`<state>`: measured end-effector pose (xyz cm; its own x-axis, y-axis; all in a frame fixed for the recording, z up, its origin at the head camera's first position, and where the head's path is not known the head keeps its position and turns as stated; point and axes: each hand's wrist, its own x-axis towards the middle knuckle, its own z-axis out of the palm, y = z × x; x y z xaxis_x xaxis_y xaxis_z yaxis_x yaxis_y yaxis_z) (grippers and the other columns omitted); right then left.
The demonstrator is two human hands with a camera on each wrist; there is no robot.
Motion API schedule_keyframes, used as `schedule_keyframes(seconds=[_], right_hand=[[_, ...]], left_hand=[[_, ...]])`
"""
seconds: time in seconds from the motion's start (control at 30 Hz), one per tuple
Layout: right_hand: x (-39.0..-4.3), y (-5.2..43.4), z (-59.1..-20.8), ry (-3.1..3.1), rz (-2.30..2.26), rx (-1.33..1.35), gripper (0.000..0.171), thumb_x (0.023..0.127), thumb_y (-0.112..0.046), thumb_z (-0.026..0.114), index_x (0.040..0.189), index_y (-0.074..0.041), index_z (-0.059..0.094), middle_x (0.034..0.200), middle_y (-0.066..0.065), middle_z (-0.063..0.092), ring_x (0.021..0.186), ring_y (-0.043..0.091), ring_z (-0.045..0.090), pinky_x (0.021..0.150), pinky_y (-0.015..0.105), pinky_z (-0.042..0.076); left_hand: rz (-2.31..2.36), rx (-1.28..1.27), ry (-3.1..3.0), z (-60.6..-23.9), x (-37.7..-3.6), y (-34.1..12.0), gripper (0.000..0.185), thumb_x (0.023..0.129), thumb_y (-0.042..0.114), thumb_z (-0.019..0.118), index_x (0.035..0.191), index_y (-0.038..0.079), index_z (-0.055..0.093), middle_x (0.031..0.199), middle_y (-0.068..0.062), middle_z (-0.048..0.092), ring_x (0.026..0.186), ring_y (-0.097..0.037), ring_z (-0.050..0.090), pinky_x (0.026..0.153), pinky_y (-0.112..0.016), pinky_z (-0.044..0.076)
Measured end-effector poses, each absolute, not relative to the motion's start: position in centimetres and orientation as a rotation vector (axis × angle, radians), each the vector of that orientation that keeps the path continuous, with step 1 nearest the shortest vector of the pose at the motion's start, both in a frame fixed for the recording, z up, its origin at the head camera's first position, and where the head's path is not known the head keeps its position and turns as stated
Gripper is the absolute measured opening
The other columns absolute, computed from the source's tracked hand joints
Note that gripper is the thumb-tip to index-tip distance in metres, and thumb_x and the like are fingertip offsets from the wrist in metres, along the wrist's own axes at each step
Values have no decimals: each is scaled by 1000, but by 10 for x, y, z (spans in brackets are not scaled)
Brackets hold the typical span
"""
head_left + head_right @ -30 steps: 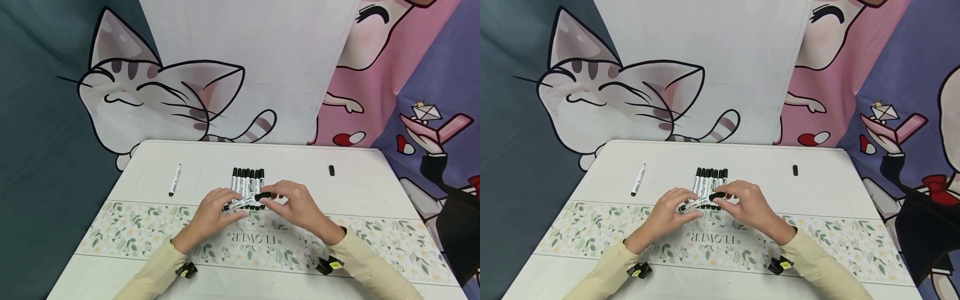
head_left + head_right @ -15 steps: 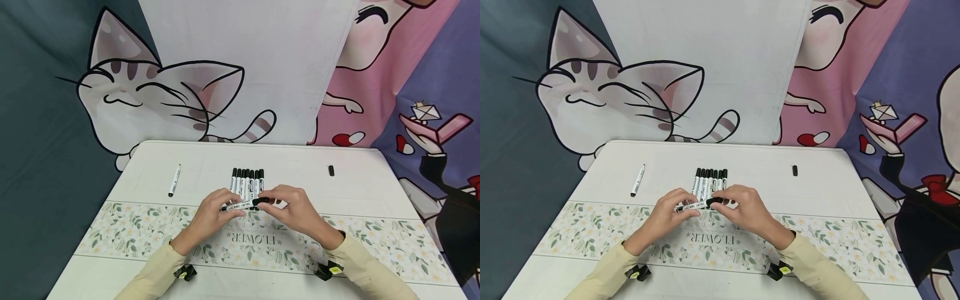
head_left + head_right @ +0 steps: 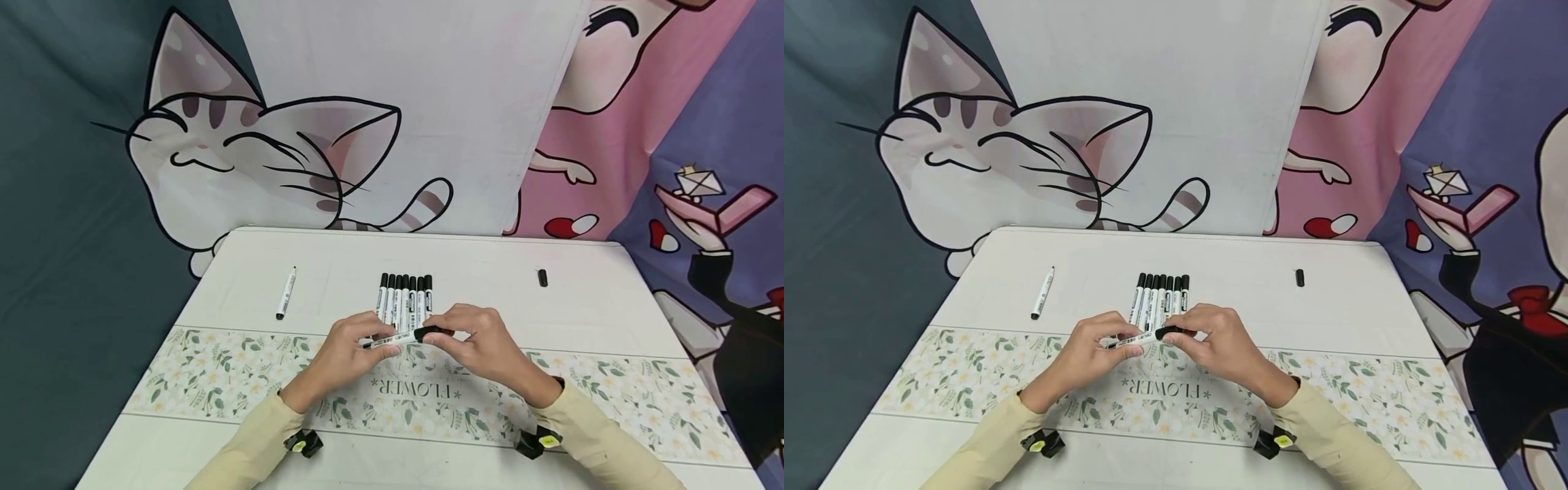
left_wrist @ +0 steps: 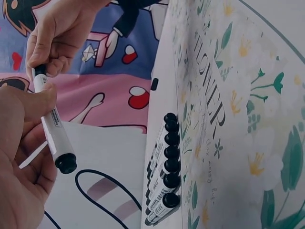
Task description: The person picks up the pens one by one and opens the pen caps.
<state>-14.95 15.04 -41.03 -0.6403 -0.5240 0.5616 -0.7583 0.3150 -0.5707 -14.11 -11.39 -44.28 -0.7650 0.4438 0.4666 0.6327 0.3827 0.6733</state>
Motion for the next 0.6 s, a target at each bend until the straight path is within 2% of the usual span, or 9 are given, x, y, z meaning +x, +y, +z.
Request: schedule_keyframes(seconds=[0.3, 0.47, 0.6], right_hand=[[-151, 152, -415, -2270, 1203, 1202, 14, 89, -13, 80, 103, -15, 81, 91, -6, 76, 82, 5, 68, 67, 19, 51], [-151, 153, -414, -2260, 1182, 1214, 17, 87, -10, 81, 104, -14, 81, 96, -6, 78, 87, 6, 70, 71, 18, 53], [-150, 153, -410, -2268, 1165, 1198, 18, 86, -11, 83, 104, -16, 81, 95, -7, 77, 85, 5, 70, 69, 18, 53]], left_hand=[[-1378, -1012, -2413, -446, -143, -112, 20, 83, 18, 86, 101, 10, 80, 89, 7, 71, 78, -5, 62, 68, -26, 53], [-1389, -1024, -2440, -446, -143, -112, 18, 86, 16, 83, 102, 10, 80, 90, 6, 73, 77, -4, 62, 67, -26, 53], [-1345, -1010, -2432, -441, -141, -113, 18, 85, 15, 84, 101, 7, 80, 90, 4, 73, 78, -5, 63, 68, -27, 54]])
